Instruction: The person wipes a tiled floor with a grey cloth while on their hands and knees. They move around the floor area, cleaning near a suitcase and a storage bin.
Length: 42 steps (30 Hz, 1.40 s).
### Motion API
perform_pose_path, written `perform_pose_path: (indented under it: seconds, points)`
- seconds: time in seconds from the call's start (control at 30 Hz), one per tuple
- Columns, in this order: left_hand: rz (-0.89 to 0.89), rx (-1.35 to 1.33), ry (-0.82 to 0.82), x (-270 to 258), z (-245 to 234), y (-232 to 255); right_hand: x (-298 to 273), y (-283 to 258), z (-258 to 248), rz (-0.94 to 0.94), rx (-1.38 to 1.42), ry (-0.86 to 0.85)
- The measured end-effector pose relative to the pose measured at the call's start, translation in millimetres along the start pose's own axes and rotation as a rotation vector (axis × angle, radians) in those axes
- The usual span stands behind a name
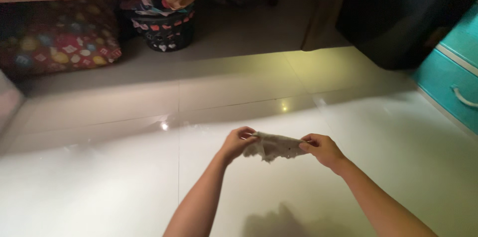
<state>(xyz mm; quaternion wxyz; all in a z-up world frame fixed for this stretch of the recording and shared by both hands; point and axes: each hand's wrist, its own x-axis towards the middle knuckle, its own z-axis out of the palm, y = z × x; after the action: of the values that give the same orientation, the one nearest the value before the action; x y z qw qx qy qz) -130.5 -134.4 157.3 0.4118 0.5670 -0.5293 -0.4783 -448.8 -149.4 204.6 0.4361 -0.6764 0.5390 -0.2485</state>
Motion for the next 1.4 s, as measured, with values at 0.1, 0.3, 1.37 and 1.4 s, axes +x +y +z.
perform_pose_path:
  seconds: [0.1,0.3,1.37,1.4]
  points:
    - [0.017,0.038,0.140,-2.8,-12.9,-4.1,13.1,3.9,1.3,0.052,-0.074,0.018]
    - [0.120,0.132,0.281,-0.8,-7.5,-21.4,39.6,14.7,-8.6,0.036,0.461,-0.034]
    - [-0.096,0.674,0.197,-9.0,148.7,-105.3,86.9,253.0,37.2,-0.113,-0.628,-0.002]
    - [-0.108,0.695,0.179,-2.0,159.2,-111.4,83.0,256.0,40.4,-0.107,-0.666,0.011]
